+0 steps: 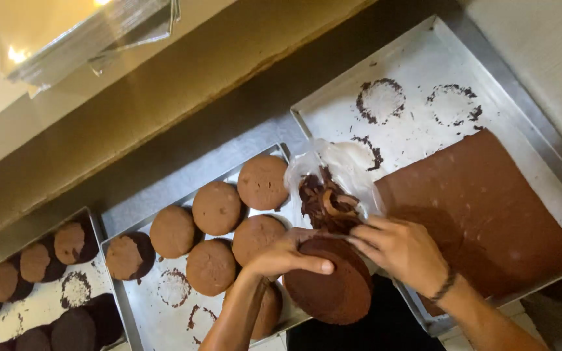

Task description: Trimming the tops of circular cakes using a knife in a bakery.

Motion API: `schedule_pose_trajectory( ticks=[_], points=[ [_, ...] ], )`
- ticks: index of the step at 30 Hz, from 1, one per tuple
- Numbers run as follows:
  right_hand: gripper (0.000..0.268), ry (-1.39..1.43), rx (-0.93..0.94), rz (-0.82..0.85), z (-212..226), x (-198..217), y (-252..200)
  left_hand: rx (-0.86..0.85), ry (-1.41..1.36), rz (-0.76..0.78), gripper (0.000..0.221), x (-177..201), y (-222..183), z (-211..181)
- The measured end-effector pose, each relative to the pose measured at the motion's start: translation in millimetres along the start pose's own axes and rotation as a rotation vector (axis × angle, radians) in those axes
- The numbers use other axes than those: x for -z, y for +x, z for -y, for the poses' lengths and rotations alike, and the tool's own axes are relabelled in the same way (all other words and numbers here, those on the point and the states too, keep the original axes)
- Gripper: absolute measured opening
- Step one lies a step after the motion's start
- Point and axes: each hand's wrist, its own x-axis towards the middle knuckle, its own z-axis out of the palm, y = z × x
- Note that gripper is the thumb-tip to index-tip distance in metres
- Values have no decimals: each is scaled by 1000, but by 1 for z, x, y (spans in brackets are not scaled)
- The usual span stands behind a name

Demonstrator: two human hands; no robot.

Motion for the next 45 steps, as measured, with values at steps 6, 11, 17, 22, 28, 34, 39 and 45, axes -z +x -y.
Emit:
schedule_pose_trajectory(
  ticks=[6,11,17,22,28,34,39,45],
  points=[
    [57,1471,-1310,44,27,-12,-21,-108,-291,-89,99,2,-7,-11],
    [49,1561,-974,-155,34,-57,-27,-425,-912,-156,102,-38,-1,70],
    [24,129,-427,-431,35,-15,-43,-460,-1354,-493,85,-44,2,110],
    [28,-193,-405,-335,22,-5,-50,-329,-1417,-484,76,-42,-10,98],
    [28,-26,-128,-409,10,-14,-52,-290,-1276,-321,77,-41,-18,89],
    [26,-100,-203,-355,14,-11,-45,-87,-955,-379,78,-43,-23,71],
    [26,48,-197,-265,2,8,-58,-192,-804,-235,76,-31,-28,39],
    [18,31,-60,-223,36,30,-12,-30,-450,-164,74,-26,-13,27]
  ],
)
